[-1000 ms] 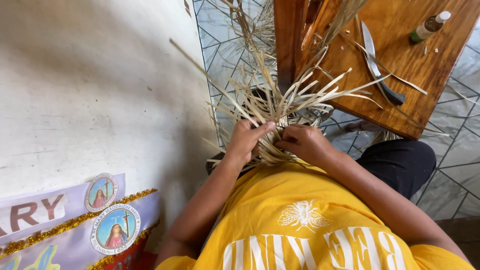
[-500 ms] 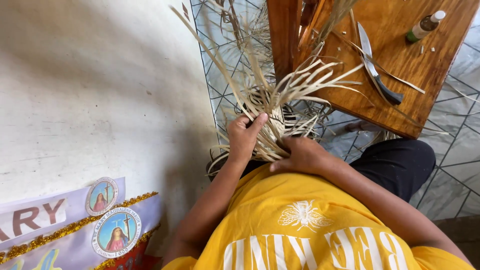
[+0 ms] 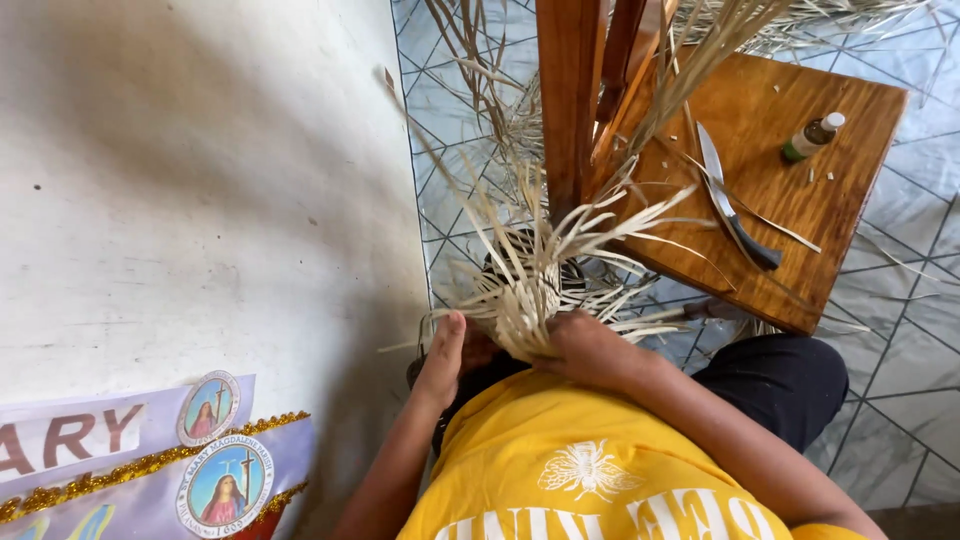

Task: The person is weaving dried plant fibers to create a structured object, using a knife to trim the ends.

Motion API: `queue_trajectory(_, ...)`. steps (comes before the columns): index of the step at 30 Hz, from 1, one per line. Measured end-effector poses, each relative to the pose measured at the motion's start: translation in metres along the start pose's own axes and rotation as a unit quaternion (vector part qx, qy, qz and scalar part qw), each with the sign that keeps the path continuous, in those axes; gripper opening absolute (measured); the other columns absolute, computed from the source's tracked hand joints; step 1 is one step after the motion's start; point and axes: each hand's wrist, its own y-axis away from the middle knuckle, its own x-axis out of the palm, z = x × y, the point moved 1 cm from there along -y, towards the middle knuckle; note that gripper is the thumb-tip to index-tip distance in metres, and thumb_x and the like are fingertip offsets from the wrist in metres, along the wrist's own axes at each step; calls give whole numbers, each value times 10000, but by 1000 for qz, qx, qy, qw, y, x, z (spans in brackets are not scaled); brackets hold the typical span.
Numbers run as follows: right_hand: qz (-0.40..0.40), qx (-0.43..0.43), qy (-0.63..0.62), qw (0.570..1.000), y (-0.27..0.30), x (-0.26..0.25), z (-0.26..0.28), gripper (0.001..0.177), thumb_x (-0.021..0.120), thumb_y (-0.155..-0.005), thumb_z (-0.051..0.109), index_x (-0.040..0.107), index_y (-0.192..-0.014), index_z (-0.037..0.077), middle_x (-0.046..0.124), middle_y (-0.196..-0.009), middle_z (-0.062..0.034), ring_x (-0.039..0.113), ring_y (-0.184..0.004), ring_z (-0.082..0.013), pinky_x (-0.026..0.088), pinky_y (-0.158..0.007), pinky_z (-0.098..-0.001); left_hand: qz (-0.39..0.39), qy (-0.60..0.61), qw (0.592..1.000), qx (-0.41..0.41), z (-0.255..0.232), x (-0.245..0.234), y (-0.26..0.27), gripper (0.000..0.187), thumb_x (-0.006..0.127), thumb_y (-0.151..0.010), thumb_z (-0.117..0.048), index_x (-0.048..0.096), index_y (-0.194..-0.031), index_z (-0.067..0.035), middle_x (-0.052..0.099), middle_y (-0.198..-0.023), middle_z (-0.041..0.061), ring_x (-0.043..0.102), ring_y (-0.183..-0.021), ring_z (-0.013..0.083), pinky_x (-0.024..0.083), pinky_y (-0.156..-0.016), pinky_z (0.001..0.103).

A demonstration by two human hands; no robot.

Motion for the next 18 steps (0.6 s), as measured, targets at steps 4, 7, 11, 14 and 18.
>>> queue_trajectory(4, 9, -94, 142, 985, 0, 27, -4, 404, 751, -865, 442, 753, -773, 48, 726, -800, -64, 728, -905, -285, 550, -890, -469, -22, 5, 996, 92, -72, 22, 21, 937, 309, -1029, -767, 298, -1675, -87, 254, -1725, 223, 201, -1568, 459, 164, -1284, 596)
queue_trajectory(7, 28, -71, 145, 987, 8, 31, -17, 366, 731, -869, 403, 760, -787, 47, 733, -807, -55, 744, -893, -273, 562, -858, -489, 2, -259, 966, -23, -19, -33, -31, 1007, 182, -1027, -833, 573, -1518, -47, 546, -1536, 256, 425, -1481, 455, 305, -1271, 574)
queue_trajectory(11, 57, -10, 95, 994, 19, 11, -4, 450, 740, -892, 424, 760, -845, -23, 760, -837, -156, 757, -927, -360, 561, -929, -528, -128, -305, 942, 47, -44, -50, 3, 880, 375, -1049, -775, 739, -763, -26, 738, -743, 217, 738, -845, 435, 549, -803, 506)
queue_trajectory(14, 55, -8, 67, 996, 23, 14, -7, 466, 723, -900, 418, 758, -859, -45, 738, -790, -223, 738, -869, -437, 565, -864, -572, -184, -303, 910, 217, -47, -39, 17, 382, 716, -1022, -448, 756, -971, -72, 785, -860, 144, 761, -878, 362, 590, -773, 446)
queue_trajectory(18, 51, 11, 92, 994, 18, 19, -13, 479, 721, -885, 475, 773, -871, -1, 749, -792, -190, 744, -868, -414, 575, -857, -537, -188, -286, 876, 341, -42, -19, 12, 221, 800, -934, -309, 768, -1046, -121, 805, -923, 88, 761, -933, 303, 599, -832, 429)
